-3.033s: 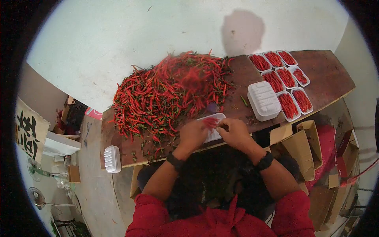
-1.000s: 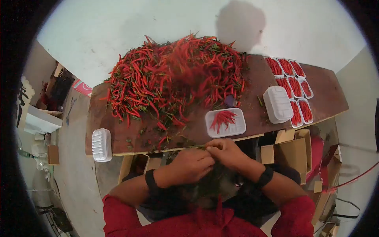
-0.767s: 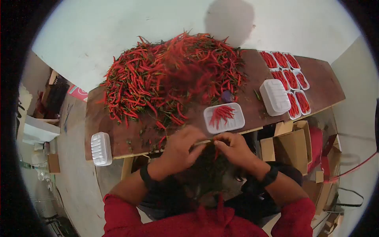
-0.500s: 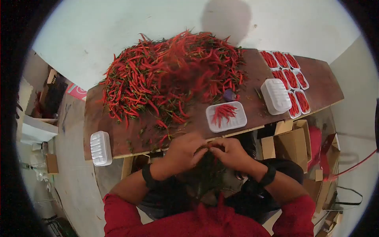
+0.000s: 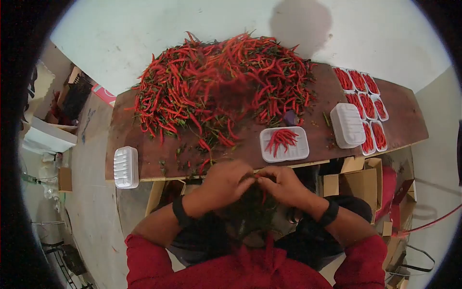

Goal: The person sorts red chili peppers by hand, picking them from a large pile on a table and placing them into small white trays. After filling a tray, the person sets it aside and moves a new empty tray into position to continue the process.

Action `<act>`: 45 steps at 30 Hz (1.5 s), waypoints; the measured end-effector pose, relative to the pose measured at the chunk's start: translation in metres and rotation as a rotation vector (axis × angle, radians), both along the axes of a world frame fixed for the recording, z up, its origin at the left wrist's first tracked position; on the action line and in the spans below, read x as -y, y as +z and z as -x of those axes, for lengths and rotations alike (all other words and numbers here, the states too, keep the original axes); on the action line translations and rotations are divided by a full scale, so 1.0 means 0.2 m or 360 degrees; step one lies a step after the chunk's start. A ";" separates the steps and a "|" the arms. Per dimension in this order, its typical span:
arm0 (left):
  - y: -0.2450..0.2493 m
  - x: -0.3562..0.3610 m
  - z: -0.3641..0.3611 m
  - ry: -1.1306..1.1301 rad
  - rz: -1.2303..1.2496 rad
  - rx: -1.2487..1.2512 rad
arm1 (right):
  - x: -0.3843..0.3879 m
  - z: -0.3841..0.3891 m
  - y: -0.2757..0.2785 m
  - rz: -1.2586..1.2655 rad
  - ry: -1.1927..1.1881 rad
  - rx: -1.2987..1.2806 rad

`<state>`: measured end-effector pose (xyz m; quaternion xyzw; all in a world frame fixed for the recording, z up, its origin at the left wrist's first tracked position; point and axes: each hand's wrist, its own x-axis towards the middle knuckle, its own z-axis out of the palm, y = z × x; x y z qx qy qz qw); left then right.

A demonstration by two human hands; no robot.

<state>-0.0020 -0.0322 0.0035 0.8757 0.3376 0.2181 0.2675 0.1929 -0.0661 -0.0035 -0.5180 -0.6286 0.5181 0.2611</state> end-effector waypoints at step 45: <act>0.00 -0.04 -0.01 -0.0015 0.0579 0.0210 | -0.07 -0.06 -0.06 0.0088 -0.0270 -0.0035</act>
